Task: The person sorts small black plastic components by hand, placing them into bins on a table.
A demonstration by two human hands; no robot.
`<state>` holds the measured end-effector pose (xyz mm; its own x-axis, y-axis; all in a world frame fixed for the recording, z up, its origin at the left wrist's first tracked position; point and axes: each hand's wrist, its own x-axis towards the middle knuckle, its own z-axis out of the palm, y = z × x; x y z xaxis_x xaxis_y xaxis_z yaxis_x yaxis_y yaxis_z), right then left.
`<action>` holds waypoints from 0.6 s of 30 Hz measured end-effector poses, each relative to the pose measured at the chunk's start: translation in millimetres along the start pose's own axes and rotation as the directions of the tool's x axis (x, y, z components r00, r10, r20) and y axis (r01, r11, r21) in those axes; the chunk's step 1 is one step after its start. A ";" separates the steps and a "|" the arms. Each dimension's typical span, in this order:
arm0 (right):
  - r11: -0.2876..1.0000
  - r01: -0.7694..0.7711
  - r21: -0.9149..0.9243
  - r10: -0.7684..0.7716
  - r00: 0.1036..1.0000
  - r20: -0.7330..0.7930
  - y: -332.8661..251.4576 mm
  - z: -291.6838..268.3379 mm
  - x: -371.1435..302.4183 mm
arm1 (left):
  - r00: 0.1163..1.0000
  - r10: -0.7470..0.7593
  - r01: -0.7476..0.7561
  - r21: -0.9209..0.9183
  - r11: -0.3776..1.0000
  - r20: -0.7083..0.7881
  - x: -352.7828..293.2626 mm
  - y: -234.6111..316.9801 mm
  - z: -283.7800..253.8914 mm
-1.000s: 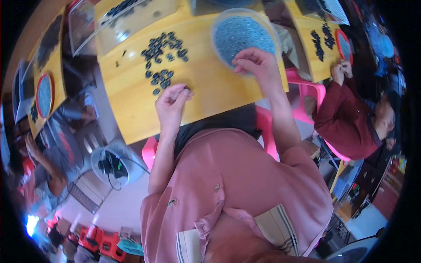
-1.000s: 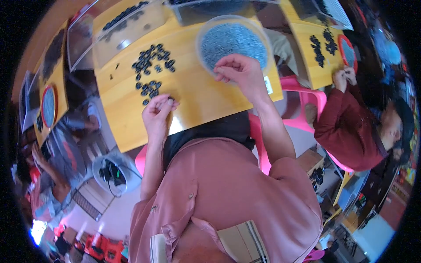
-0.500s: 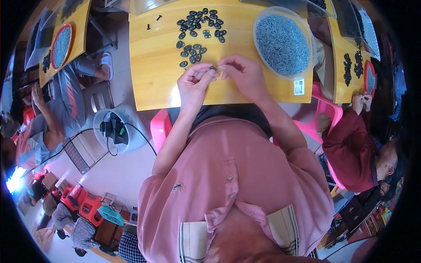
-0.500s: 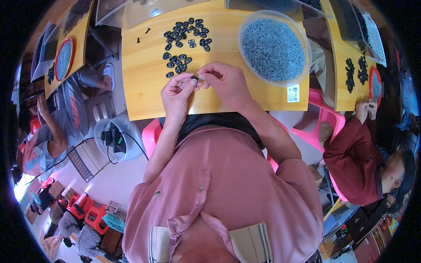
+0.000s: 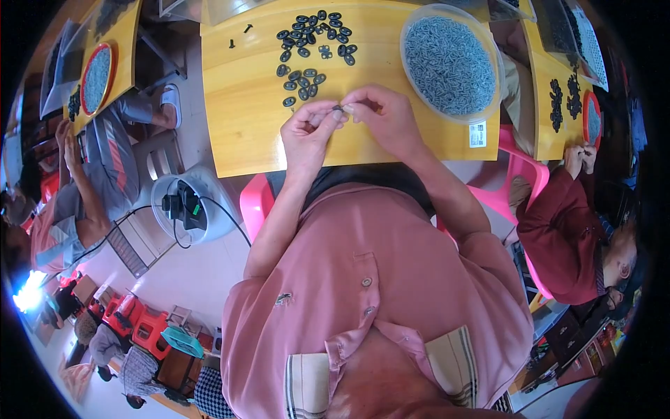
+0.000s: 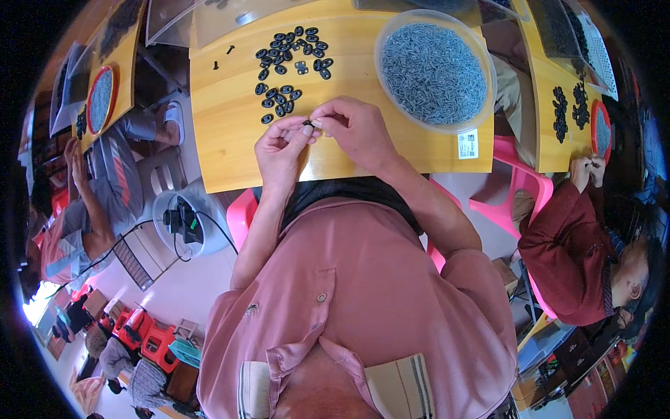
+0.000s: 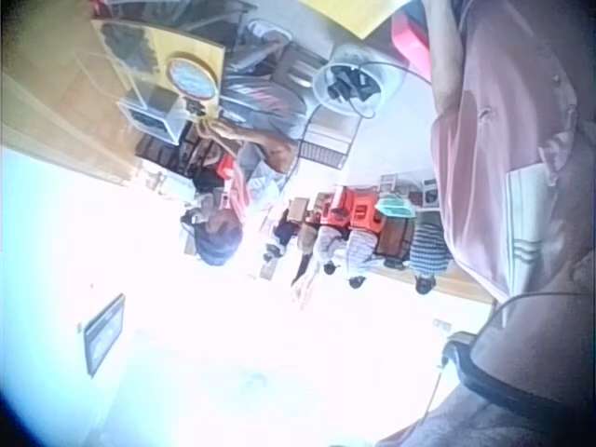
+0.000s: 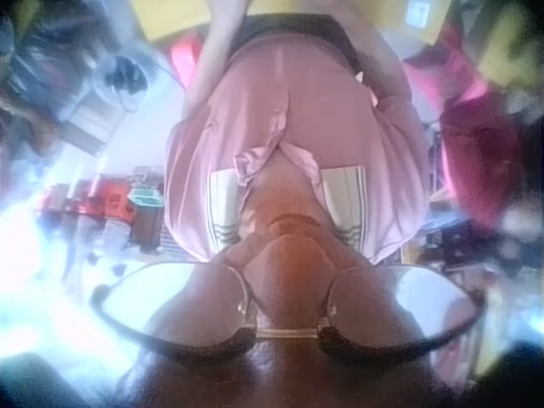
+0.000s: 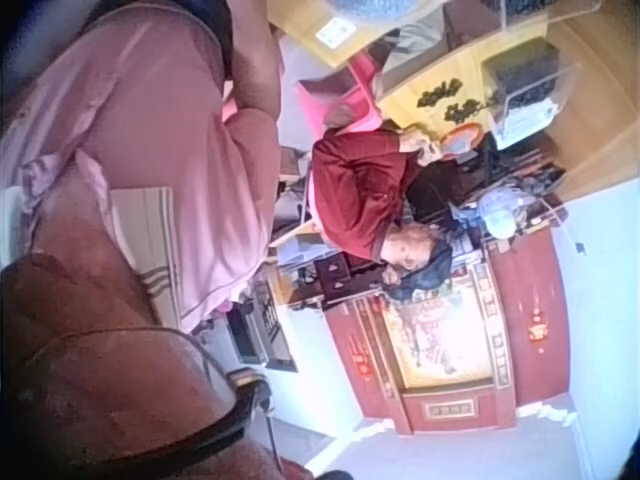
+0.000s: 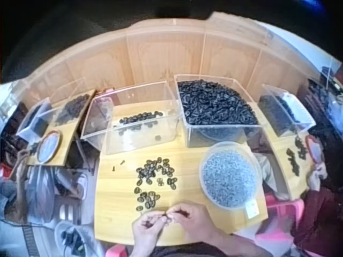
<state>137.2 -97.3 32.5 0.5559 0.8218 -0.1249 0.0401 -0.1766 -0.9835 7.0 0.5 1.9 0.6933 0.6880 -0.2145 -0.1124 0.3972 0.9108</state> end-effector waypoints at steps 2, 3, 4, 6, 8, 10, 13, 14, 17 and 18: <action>1.000 0.010 -0.027 -0.010 1.000 -0.001 -0.6 0.2 -0.1 | 1.000 0.009 -0.009 0.003 1.000 0.009 -0.2 0.7 -0.1; 0.998 0.020 -0.053 -0.021 1.000 -0.003 -1.1 0.2 -0.4 | 1.000 0.009 -0.009 0.002 1.000 0.009 -0.9 1.0 -0.3; 0.998 0.022 -0.055 -0.022 1.000 -0.004 -0.9 0.1 -0.3 | 1.000 0.006 -0.006 0.030 1.000 0.003 -1.4 1.3 -0.1; 0.991 0.019 -0.130 -0.019 1.000 0.000 -0.3 0.2 -0.6 | 1.000 0.004 -0.004 0.057 0.998 -0.002 -2.1 1.1 0.0; 0.982 0.034 -0.186 -0.035 0.999 -0.004 -1.7 -0.1 -0.4 | 1.000 -0.002 0.002 0.066 0.998 -0.001 -2.8 -0.7 -0.7; 0.969 0.047 -0.241 -0.050 0.999 -0.006 -2.8 0.3 -0.5 | 1.000 -0.002 0.001 0.059 0.998 0.003 -3.3 -0.1 0.1; 0.974 0.045 -0.220 -0.054 0.998 -0.038 -1.2 3.2 -0.2 | 1.000 -0.002 0.002 0.048 0.999 0.003 -2.3 -1.4 -0.7; 0.973 0.053 -0.226 -0.066 0.997 -0.047 -0.3 4.5 0.2 | 1.000 -0.002 0.003 0.044 0.999 -0.002 -2.0 -2.2 -1.2; 0.967 0.066 -0.247 -0.083 0.995 -0.057 0.5 6.1 2.2 | 1.000 0.015 -0.015 0.017 1.000 -0.002 -0.7 -2.7 -1.5; 0.963 0.070 -0.261 -0.088 0.994 -0.060 0.5 6.3 2.9 | 1.000 0.017 -0.017 0.016 1.000 -0.005 -0.3 -2.9 -1.4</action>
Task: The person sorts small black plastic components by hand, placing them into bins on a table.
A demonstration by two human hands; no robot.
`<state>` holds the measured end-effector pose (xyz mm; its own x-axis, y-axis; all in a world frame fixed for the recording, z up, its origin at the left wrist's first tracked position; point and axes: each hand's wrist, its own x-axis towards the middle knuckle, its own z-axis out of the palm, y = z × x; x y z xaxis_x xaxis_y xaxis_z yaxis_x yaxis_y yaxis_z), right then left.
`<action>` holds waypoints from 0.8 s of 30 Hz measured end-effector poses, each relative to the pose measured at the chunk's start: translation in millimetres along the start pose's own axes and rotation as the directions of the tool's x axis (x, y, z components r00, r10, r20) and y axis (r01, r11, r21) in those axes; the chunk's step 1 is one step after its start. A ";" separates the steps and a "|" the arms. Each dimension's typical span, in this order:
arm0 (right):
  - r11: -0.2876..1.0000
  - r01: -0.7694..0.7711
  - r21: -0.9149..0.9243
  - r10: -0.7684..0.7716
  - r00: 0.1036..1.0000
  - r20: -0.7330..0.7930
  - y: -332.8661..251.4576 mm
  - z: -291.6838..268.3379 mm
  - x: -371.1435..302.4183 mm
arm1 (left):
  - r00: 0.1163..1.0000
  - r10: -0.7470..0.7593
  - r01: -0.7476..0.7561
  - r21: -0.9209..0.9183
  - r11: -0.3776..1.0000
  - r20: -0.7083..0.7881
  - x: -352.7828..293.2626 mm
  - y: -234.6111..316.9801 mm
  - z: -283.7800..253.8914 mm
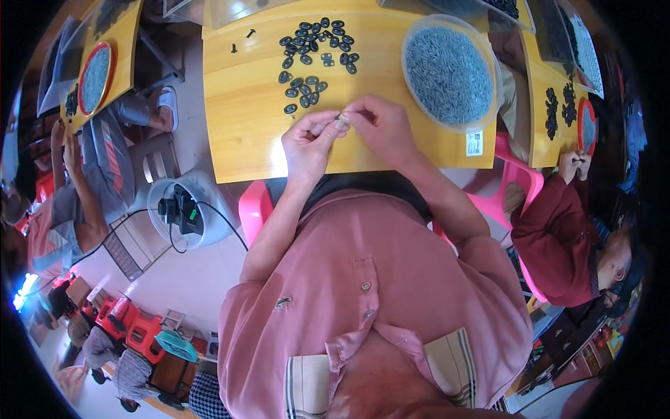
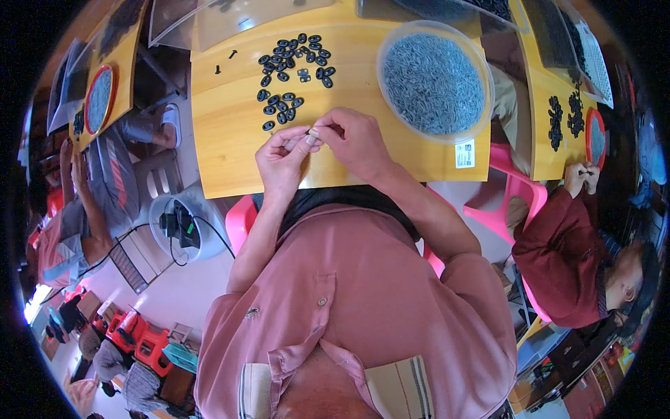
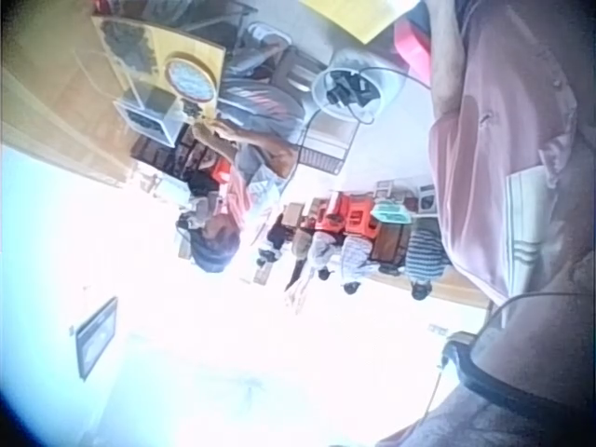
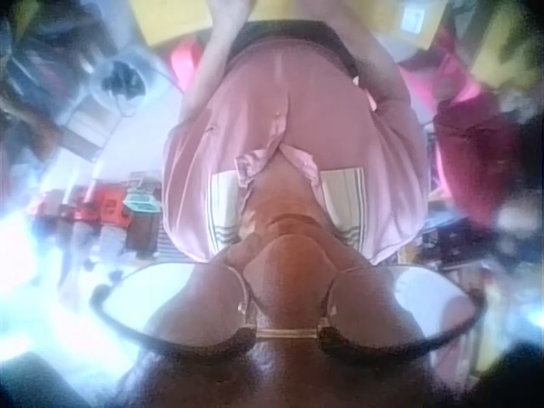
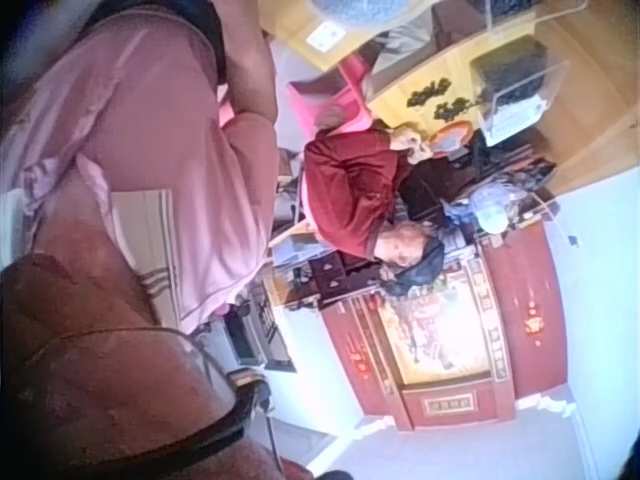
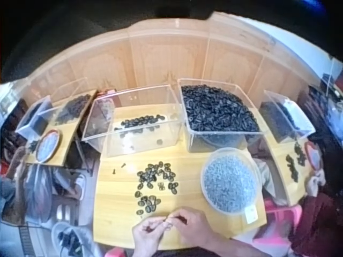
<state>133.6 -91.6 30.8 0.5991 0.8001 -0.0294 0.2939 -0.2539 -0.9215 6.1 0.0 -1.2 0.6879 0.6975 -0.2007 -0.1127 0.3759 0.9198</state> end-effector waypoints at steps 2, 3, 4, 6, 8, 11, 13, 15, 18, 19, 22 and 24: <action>1.000 -0.006 0.006 0.006 1.000 0.000 0.9 1.8 1.1 | 1.000 -0.006 0.006 -0.001 1.000 -0.021 0.6 -0.1 0.2; 1.000 -0.015 0.012 0.015 1.000 -0.004 0.8 2.4 1.8 | 1.000 -0.001 0.001 -0.002 1.000 -0.024 1.0 -0.4 0.3; 1.000 -0.010 0.012 0.010 1.000 0.001 -0.5 2.9 2.5 | 1.000 0.001 -0.001 -0.008 1.000 -0.025 1.2 -0.8 -0.2; 0.998 -0.008 0.060 0.008 1.000 -0.002 -4.8 2.5 4.8 | 0.999 0.011 -0.011 -0.016 1.000 -0.031 1.3 0.6 -0.8; 0.999 0.004 0.051 -0.005 1.000 0.010 -7.4 -2.4 10.4 | 0.998 0.043 -0.044 -0.034 0.998 -0.037 -0.2 3.3 -1.6; 0.990 0.116 -0.082 -0.117 0.993 0.002 -3.9 -1.0 28.9 | 0.988 0.087 -0.097 -0.073 0.993 -0.129 0.1 -1.0 -4.3; 0.954 0.218 -0.208 -0.223 0.975 -0.005 -1.4 5.3 41.7 | 0.983 0.086 -0.110 -0.146 0.983 -0.161 0.7 -1.1 -4.8; 0.867 0.370 -0.334 -0.377 0.925 0.048 3.5 13.6 49.3 | 0.978 0.085 -0.126 -0.221 0.967 -0.190 1.2 -0.2 -4.5; 0.764 0.459 -0.452 -0.456 0.881 0.124 11.4 17.7 58.6 | 0.973 0.061 -0.123 -0.280 0.952 -0.222 3.8 2.7 -5.0; 0.763 0.463 -0.451 -0.458 0.880 0.128 10.5 17.6 59.0 | 0.974 0.047 -0.114 -0.304 0.946 -0.220 3.7 2.7 -5.2; 0.756 0.451 -0.475 -0.431 0.888 0.157 10.4 14.3 58.3 | 0.975 0.043 -0.111 -0.312 0.944 -0.216 3.8 2.9 -5.1; 0.787 0.412 -0.460 -0.407 0.906 0.115 14.1 12.2 56.0 | 0.976 0.052 -0.115 -0.296 0.948 -0.212 3.2 2.9 -3.9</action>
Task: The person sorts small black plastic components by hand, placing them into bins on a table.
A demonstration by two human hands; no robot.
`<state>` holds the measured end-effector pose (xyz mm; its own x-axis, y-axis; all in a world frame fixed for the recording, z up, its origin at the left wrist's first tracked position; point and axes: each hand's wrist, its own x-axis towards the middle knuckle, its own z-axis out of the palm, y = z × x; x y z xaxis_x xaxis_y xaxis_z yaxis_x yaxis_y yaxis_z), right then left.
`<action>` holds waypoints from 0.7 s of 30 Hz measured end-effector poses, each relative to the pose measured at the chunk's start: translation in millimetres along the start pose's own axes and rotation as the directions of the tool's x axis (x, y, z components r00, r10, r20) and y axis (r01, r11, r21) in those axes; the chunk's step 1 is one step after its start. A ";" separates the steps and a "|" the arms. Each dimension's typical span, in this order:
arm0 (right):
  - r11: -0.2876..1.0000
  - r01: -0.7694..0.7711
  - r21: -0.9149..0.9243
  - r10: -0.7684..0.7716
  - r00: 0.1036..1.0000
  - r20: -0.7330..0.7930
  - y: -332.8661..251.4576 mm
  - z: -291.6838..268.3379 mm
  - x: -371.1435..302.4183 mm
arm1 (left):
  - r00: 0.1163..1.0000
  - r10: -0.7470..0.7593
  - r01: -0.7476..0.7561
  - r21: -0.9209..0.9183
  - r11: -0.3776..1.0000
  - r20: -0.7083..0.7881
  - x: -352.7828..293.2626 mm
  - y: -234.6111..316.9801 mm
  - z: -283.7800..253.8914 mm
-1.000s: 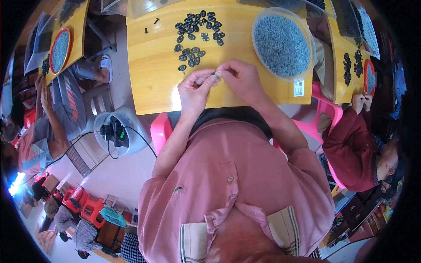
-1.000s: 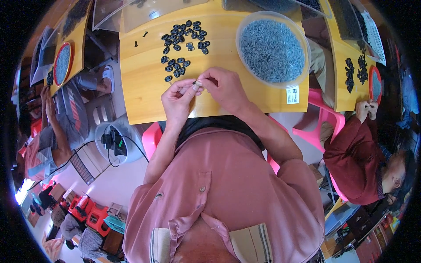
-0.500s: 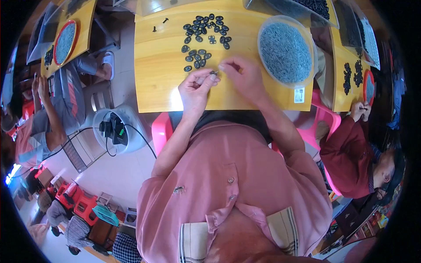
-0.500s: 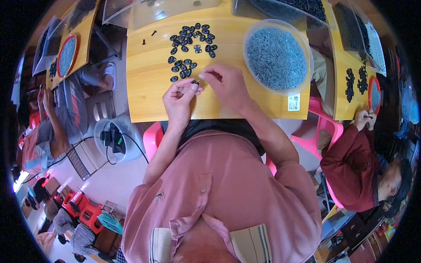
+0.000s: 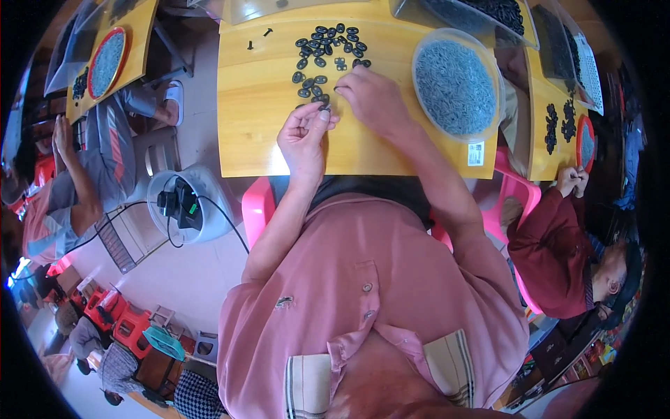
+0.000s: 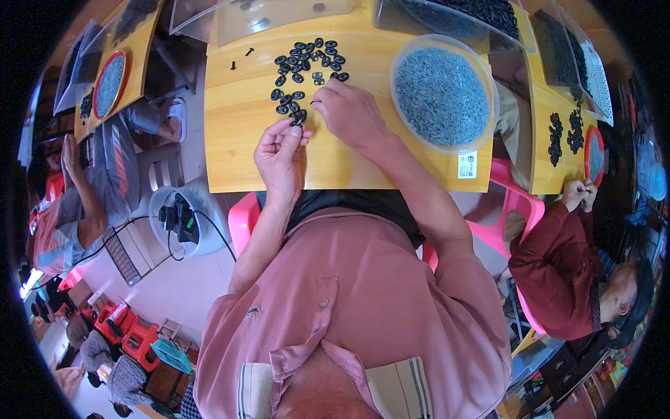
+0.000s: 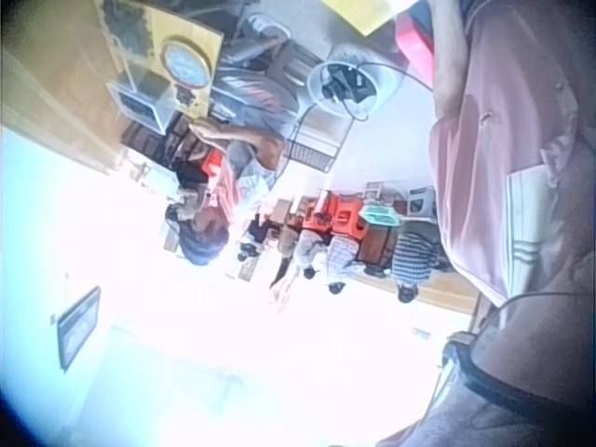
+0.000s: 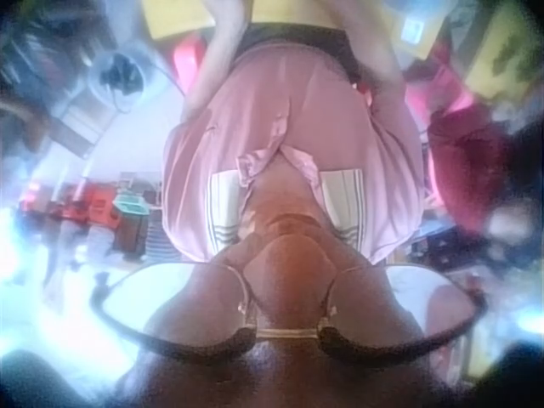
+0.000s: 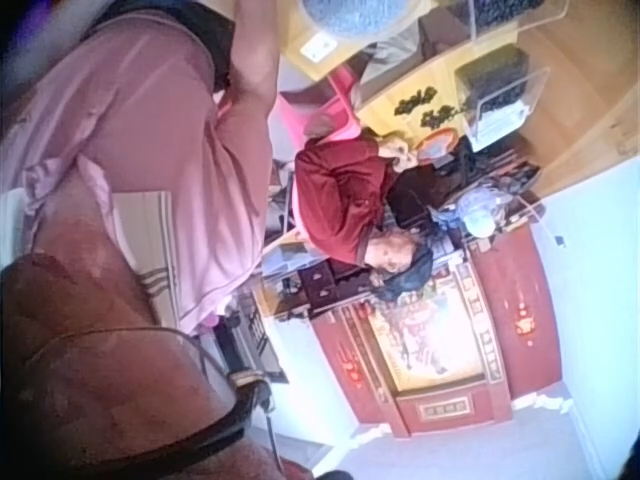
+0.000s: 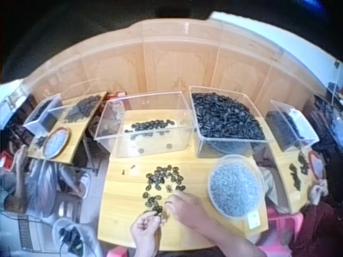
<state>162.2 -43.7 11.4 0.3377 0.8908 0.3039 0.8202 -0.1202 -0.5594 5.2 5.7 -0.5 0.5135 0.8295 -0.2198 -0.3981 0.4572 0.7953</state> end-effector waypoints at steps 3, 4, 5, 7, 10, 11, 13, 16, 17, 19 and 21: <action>0.792 -0.430 0.433 0.360 0.902 0.238 -1.3 -6.2 -6.1 | 1.000 -0.004 0.003 0.030 1.000 0.013 1.6 -0.3 0.0; 0.792 -0.431 0.433 0.361 0.902 0.238 -1.5 -9.6 -8.7 | 1.000 -0.015 0.014 0.031 0.999 0.011 2.0 -0.2 0.1; 0.598 -0.513 0.615 0.372 0.858 0.355 -1.2 -13.7 -11.3 | 1.000 -0.025 0.025 0.032 0.999 0.009 2.4 0.1 0.2; 0.353 -0.576 0.737 0.349 0.812 0.468 -2.3 -17.7 -14.6 | 0.999 -0.035 0.035 0.041 0.999 0.015 4.5 1.4 1.1; 0.271 -0.567 0.778 0.331 0.814 0.478 -1.9 -19.3 -18.8 | 0.999 -0.049 0.048 0.042 0.998 0.022 4.7 1.1 2.4; 0.327 -0.556 0.764 0.325 0.825 0.462 -0.4 -17.8 -20.7 | 0.998 -0.051 0.051 0.033 0.998 0.022 4.7 1.1 2.8; 0.380 -0.544 0.748 0.318 0.836 0.447 2.3 -14.9 -24.2 | 0.999 -0.049 0.049 0.007 0.999 0.022 5.0 1.0 3.2; 0.471 -0.554 0.687 0.314 0.833 0.456 2.4 -13.7 -27.2 | 1.000 -0.021 0.021 -0.008 1.000 0.008 4.5 1.3 6.1; 0.551 -0.544 0.633 0.332 0.839 0.432 -1.1 -15.1 -26.6 | 1.000 0.004 -0.004 0.005 1.000 -0.004 4.1 1.1 6.9; 0.625 -0.531 0.572 0.348 0.846 0.405 -4.0 -15.0 -26.7 | 1.000 0.008 -0.007 0.060 0.998 -0.004 3.3 -1.1 7.7; 0.553 -0.540 0.635 0.366 0.842 0.397 -4.8 -14.0 -27.3 | 1.000 0.011 -0.010 0.114 0.993 -0.001 3.6 -3.3 7.2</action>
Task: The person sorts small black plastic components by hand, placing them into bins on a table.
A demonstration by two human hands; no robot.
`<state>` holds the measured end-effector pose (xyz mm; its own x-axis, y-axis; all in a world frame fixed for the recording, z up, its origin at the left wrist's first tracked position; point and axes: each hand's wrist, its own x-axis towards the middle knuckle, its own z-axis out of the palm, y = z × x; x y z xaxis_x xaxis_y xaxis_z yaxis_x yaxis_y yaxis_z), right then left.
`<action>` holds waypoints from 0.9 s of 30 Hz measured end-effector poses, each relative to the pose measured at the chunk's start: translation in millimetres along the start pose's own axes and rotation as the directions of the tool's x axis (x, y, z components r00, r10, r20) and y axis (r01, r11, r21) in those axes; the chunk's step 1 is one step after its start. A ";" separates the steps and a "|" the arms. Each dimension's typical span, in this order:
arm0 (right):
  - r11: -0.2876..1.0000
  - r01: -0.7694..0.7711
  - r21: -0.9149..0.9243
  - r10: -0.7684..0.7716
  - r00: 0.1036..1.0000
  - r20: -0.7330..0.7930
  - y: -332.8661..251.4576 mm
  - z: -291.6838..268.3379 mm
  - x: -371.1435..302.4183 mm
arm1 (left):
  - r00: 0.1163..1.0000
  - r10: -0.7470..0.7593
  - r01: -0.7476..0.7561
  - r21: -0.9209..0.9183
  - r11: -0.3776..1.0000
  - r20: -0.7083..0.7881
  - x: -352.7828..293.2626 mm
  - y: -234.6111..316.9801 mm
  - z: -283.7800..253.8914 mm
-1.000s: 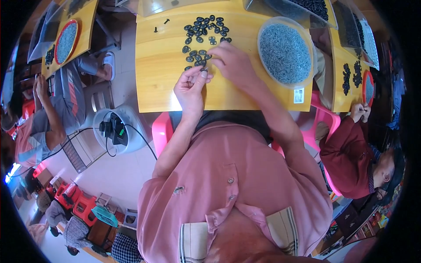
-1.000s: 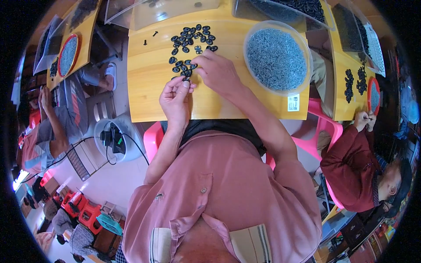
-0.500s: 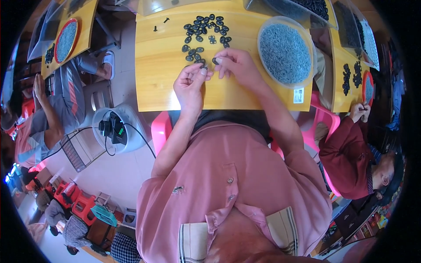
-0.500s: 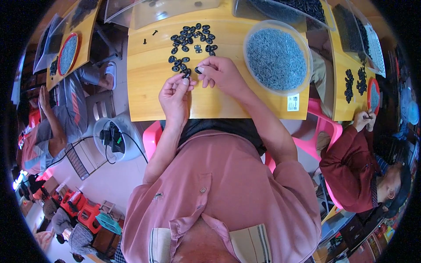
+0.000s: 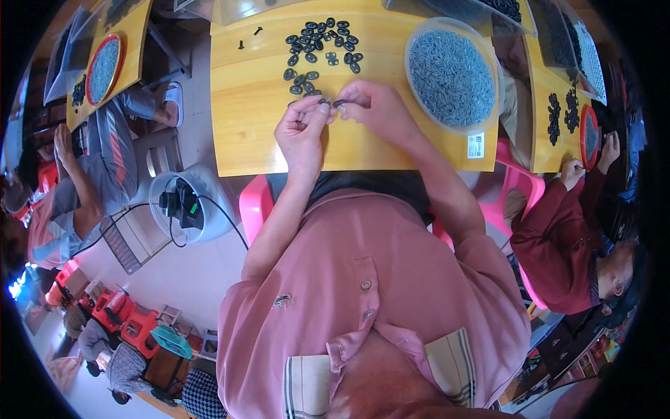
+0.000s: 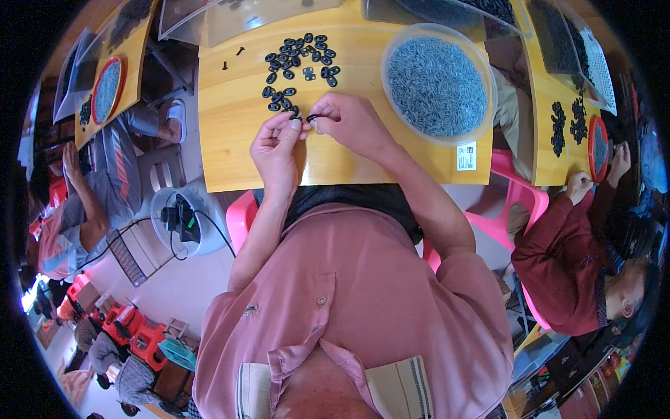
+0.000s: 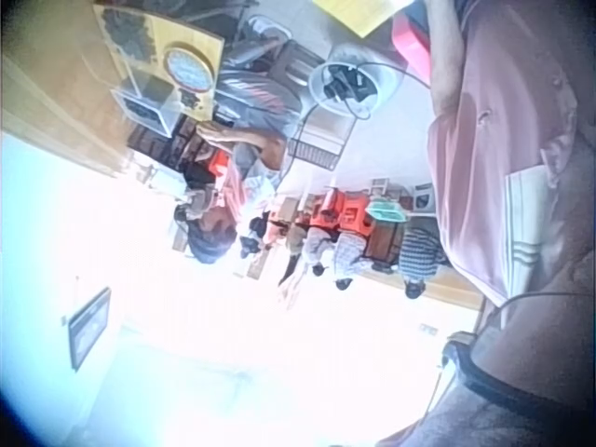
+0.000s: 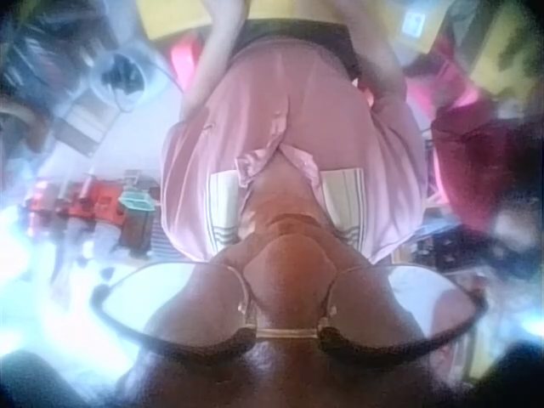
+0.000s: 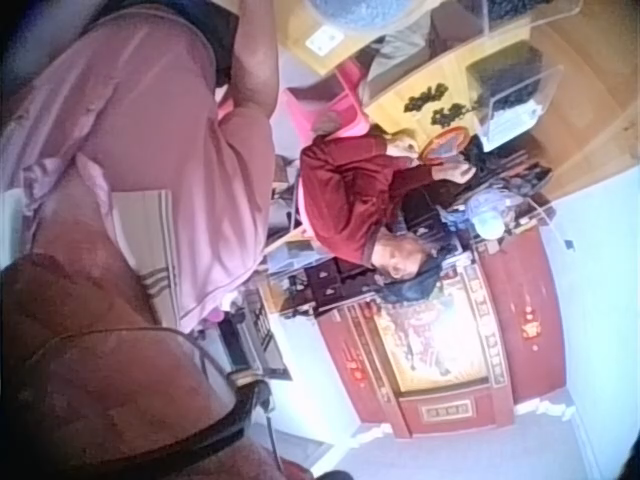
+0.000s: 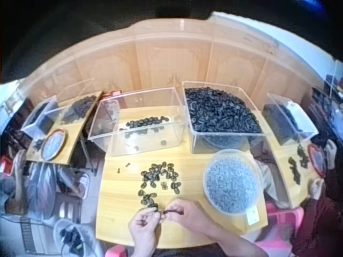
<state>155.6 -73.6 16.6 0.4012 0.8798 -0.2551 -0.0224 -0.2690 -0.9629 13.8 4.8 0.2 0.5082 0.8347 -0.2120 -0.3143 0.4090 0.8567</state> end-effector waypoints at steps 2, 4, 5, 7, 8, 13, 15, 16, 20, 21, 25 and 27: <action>0.999 -0.015 0.038 0.014 1.000 0.010 -9.1 0.8 -1.3 | 0.999 0.006 -0.011 0.087 0.996 0.054 0.9 -2.1 -2.0; 0.997 -0.029 0.076 0.028 0.999 0.020 -9.5 0.5 -1.7 | 0.998 -0.003 -0.003 0.101 0.995 0.066 2.1 -2.7 -2.6; 0.993 0.016 0.114 -0.016 1.000 0.007 -4.8 0.1 -1.3 | 0.997 -0.013 0.004 0.114 0.993 0.078 2.6 -2.8 -2.3; 0.987 0.060 0.152 -0.060 0.998 -0.007 -2.3 -0.5 -1.5 | 0.996 -0.025 0.016 0.116 0.993 0.081 1.9 -1.7 -0.3; 0.984 0.055 0.172 -0.051 0.998 -0.028 -2.6 -0.4 -1.9 | 0.996 -0.037 0.027 0.117 0.993 0.083 1.6 -0.7 0.4; 0.990 0.064 0.126 -0.058 0.997 -0.050 1.8 -3.2 -1.2 | 0.996 -0.055 0.043 0.152 0.987 0.070 3.2 2.6 0.7; 0.993 0.067 0.100 -0.064 0.997 -0.035 0.1 -4.1 -1.3 | 0.996 -0.058 0.047 0.157 0.986 0.069 3.1 2.6 0.2; 0.993 0.067 0.101 -0.063 0.997 -0.036 1.0 -4.3 -1.3 | 0.995 -0.063 0.050 0.166 0.985 0.073 3.2 2.8 0.6; 0.979 0.087 0.184 -0.083 0.996 -0.026 2.8 -4.6 -1.7 | 0.995 -0.075 0.061 0.193 0.979 0.068 3.4 5.2 2.7; 0.975 0.091 0.201 -0.088 0.996 -0.025 2.5 -4.7 -2.1 | 0.995 -0.076 0.061 0.194 0.979 0.069 3.2 5.7 3.1; 0.980 0.076 0.185 -0.074 0.997 -0.020 2.2 -5.7 -3.2 | 0.995 -0.074 0.060 0.203 0.977 0.062 2.8 4.6 3.3; 0.985 0.071 0.157 -0.066 0.997 -0.034 0.6 -5.3 -3.9 | 0.995 -0.079 0.066 0.201 0.977 0.061 2.8 4.3 3.3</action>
<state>158.8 -79.2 17.5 0.4327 0.8819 -0.1874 -0.1376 -0.1409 -0.9804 16.5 7.7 4.8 0.5791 0.7758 -0.2505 -0.1129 0.3806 0.9178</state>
